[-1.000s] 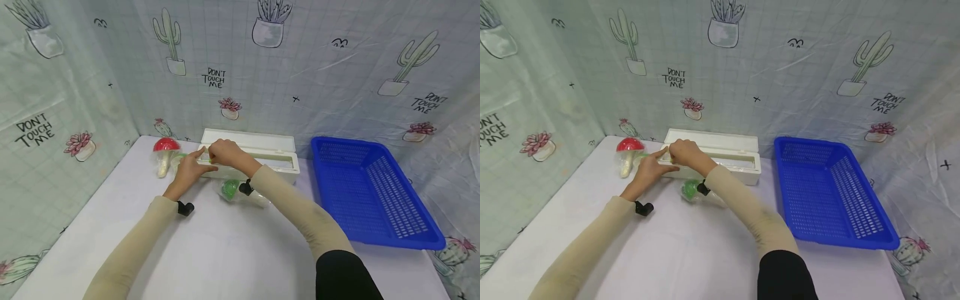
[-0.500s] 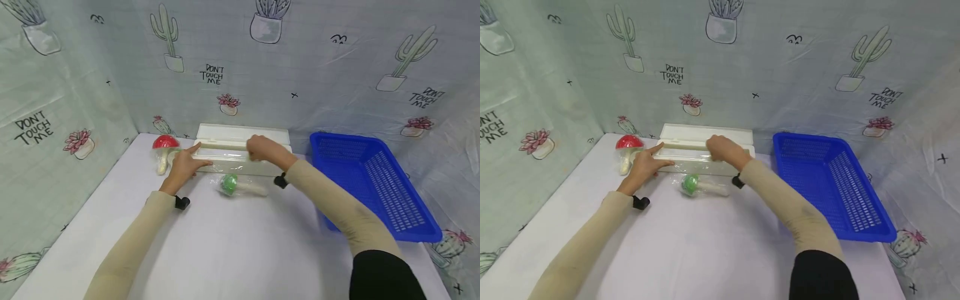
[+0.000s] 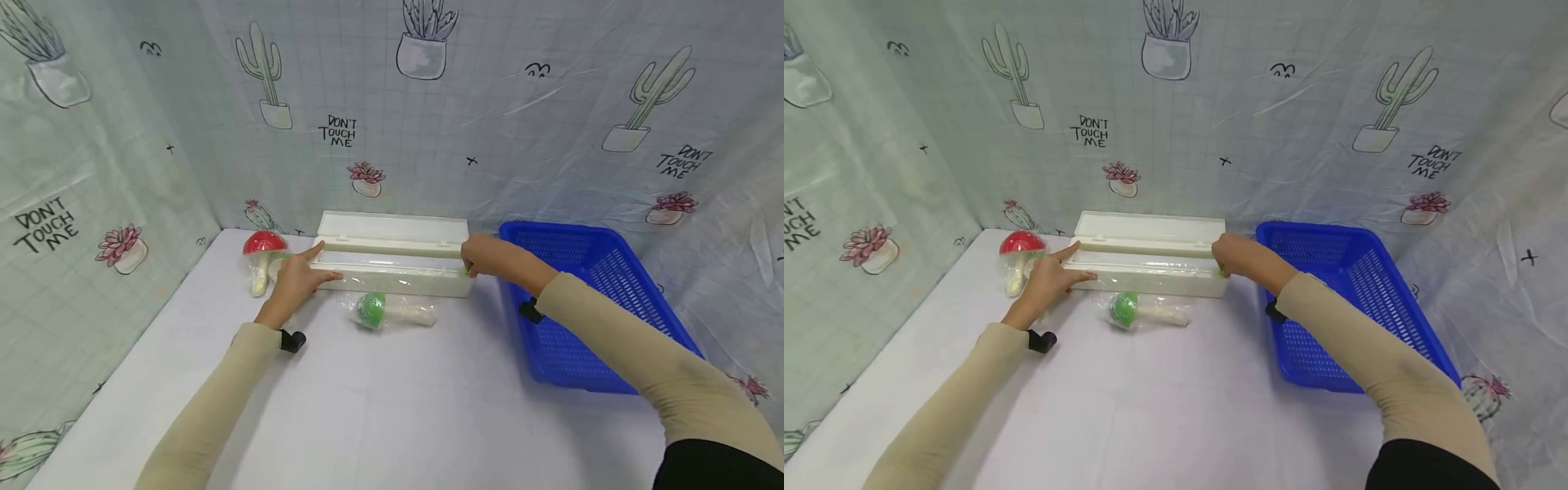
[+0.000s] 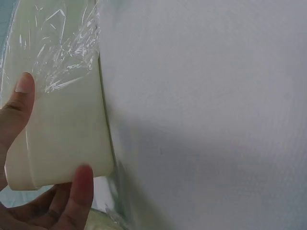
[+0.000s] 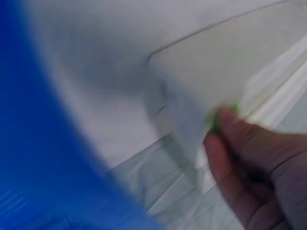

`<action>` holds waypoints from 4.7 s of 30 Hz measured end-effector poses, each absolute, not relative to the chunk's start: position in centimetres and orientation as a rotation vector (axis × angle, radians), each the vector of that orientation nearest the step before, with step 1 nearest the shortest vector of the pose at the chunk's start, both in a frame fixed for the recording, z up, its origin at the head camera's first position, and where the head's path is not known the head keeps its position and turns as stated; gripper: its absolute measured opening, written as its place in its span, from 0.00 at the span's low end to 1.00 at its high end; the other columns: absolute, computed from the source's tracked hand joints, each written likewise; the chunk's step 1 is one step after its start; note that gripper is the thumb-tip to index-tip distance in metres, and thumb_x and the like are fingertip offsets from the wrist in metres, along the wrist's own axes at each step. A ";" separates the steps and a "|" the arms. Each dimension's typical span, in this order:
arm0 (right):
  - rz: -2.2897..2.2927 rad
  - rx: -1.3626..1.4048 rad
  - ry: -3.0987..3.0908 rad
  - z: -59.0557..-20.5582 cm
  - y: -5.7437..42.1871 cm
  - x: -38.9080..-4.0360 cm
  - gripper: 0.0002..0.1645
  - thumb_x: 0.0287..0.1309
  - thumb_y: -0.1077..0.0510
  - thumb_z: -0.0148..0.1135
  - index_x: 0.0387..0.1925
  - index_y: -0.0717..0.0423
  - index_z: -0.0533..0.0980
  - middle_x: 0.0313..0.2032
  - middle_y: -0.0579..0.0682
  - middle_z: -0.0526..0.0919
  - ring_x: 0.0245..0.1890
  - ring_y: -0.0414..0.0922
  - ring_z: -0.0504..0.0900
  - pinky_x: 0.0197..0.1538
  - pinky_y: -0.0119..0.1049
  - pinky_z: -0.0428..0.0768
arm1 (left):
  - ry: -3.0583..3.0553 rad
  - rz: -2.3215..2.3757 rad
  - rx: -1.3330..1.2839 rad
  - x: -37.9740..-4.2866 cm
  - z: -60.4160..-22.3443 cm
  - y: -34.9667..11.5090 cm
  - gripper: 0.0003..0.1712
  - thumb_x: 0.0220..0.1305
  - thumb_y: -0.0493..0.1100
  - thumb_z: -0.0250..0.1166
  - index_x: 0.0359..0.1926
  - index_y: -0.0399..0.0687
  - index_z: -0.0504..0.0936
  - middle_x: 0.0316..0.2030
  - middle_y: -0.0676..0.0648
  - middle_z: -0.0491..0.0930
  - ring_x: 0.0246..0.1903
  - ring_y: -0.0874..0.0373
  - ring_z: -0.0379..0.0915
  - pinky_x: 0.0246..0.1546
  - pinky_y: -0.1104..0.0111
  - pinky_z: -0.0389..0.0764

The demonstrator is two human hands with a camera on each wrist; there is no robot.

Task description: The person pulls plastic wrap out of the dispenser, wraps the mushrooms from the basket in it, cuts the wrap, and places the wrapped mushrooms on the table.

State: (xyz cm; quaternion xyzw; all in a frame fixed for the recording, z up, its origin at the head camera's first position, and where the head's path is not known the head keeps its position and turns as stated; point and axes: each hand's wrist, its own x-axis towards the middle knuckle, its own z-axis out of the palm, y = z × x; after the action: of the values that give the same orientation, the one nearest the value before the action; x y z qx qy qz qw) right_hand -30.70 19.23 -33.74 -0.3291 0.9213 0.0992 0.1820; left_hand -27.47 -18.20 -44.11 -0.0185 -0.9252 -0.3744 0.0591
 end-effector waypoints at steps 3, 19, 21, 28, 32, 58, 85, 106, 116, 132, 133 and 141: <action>0.259 -0.950 2.614 -33.5 19.5 -30.4 0.05 0.57 0.66 0.73 0.27 0.60 0.83 0.24 0.49 0.81 0.24 0.41 0.75 0.32 0.33 0.78 | -2.802 -1.103 -0.065 -27.6 -43.7 -18.1 0.56 0.48 0.59 0.81 0.74 0.47 0.67 0.20 0.38 0.71 0.17 0.60 0.51 0.18 0.67 0.62; 0.111 -0.912 2.955 -34.3 18.3 -26.6 0.10 0.62 0.65 0.67 0.25 0.61 0.79 0.22 0.50 0.75 0.24 0.46 0.75 0.30 0.39 0.78 | -2.898 -0.957 -0.141 -26.8 -42.9 -17.1 0.50 0.60 0.53 0.76 0.76 0.39 0.62 0.65 0.23 0.65 0.56 0.30 0.71 0.55 0.43 0.77; -0.014 -0.931 3.004 -34.6 16.9 -25.3 0.05 0.64 0.63 0.67 0.37 0.63 0.83 0.34 0.55 0.83 0.35 0.52 0.84 0.39 0.43 0.84 | -2.851 -0.896 -0.150 -26.5 -42.8 -16.8 0.44 0.60 0.51 0.76 0.72 0.40 0.68 0.66 0.26 0.63 0.61 0.28 0.67 0.58 0.40 0.74; -0.462 -1.118 2.835 -38.1 11.2 -22.7 0.23 0.69 0.51 0.66 0.59 0.61 0.78 0.55 0.56 0.83 0.56 0.52 0.82 0.57 0.44 0.81 | -2.606 -0.840 -0.265 -25.9 -42.5 -16.0 0.18 0.51 0.41 0.81 0.38 0.47 0.80 0.60 0.36 0.72 0.57 0.32 0.68 0.54 0.41 0.71; -0.493 -1.112 2.830 -40.2 8.6 -22.4 0.32 0.66 0.45 0.68 0.64 0.57 0.75 0.60 0.56 0.79 0.61 0.53 0.77 0.63 0.45 0.77 | -2.536 -0.847 -0.369 -25.9 -42.1 -15.8 0.14 0.49 0.38 0.81 0.28 0.44 0.81 0.54 0.35 0.78 0.56 0.32 0.70 0.58 0.42 0.69; -0.878 -0.872 2.830 -42.4 7.7 -23.6 0.30 0.45 0.46 0.82 0.49 0.55 0.85 0.47 0.52 0.84 0.44 0.47 0.82 0.44 0.36 0.82 | -2.611 -1.008 -1.079 -21.5 -40.6 -12.4 0.06 0.66 0.33 0.66 0.38 0.43 0.76 0.36 0.49 0.75 0.36 0.58 0.72 0.35 0.66 0.78; -1.299 -0.766 2.454 -42.8 10.7 -24.0 0.34 0.53 0.63 0.78 0.56 0.64 0.67 0.56 0.63 0.81 0.55 0.57 0.84 0.55 0.39 0.83 | -2.434 -0.581 -1.288 -20.7 -45.0 -11.8 0.09 0.55 0.33 0.77 0.35 0.46 0.86 0.59 0.35 0.74 0.57 0.40 0.73 0.56 0.55 0.80; -0.781 -0.781 3.168 -39.6 15.3 -24.2 0.03 0.63 0.64 0.69 0.34 0.60 0.83 0.33 0.52 0.83 0.36 0.47 0.82 0.41 0.39 0.83 | -2.699 -0.861 -1.106 -21.8 -43.0 -11.0 0.29 0.47 0.32 0.81 0.44 0.40 0.71 0.41 0.47 0.75 0.44 0.53 0.73 0.49 0.60 0.81; -1.105 -0.827 2.909 -39.5 14.9 -20.8 0.01 0.61 0.65 0.70 0.34 0.59 0.85 0.34 0.48 0.88 0.39 0.44 0.87 0.43 0.36 0.86 | -2.825 -0.865 -0.956 -21.9 -42.4 -10.4 0.38 0.51 0.29 0.78 0.58 0.31 0.65 0.53 0.37 0.67 0.48 0.46 0.76 0.48 0.58 0.83; -1.041 -1.012 2.879 -42.4 12.8 -18.6 0.02 0.56 0.62 0.74 0.33 0.53 0.88 0.35 0.44 0.89 0.39 0.43 0.85 0.45 0.36 0.83 | -2.858 -1.284 -0.990 -22.0 -42.3 -11.6 0.30 0.62 0.33 0.71 0.64 0.33 0.76 0.62 0.36 0.78 0.57 0.41 0.78 0.56 0.52 0.80; -1.023 -1.019 2.880 -42.4 12.7 -18.6 0.02 0.56 0.61 0.75 0.33 0.53 0.88 0.35 0.44 0.89 0.39 0.44 0.84 0.45 0.37 0.82 | -2.873 -1.327 -0.935 -22.1 -42.2 -11.6 0.30 0.61 0.34 0.72 0.64 0.33 0.77 0.61 0.36 0.78 0.56 0.40 0.79 0.55 0.53 0.81; -0.967 -1.066 2.820 -43.0 11.0 -17.9 0.03 0.54 0.60 0.76 0.33 0.50 0.89 0.38 0.44 0.88 0.53 0.48 0.77 0.57 0.54 0.74 | -2.963 -1.511 -0.604 -22.5 -41.6 -11.2 0.22 0.61 0.34 0.72 0.56 0.31 0.82 0.50 0.33 0.84 0.39 0.49 0.86 0.36 0.63 0.87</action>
State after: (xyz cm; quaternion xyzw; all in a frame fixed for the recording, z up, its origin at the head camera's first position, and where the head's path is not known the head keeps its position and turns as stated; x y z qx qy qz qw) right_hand -17.87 11.00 -42.97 -0.3366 0.8907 -0.3054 -0.0124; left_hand -22.48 -11.16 -41.60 -0.1774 -0.8703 -0.4438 -0.1192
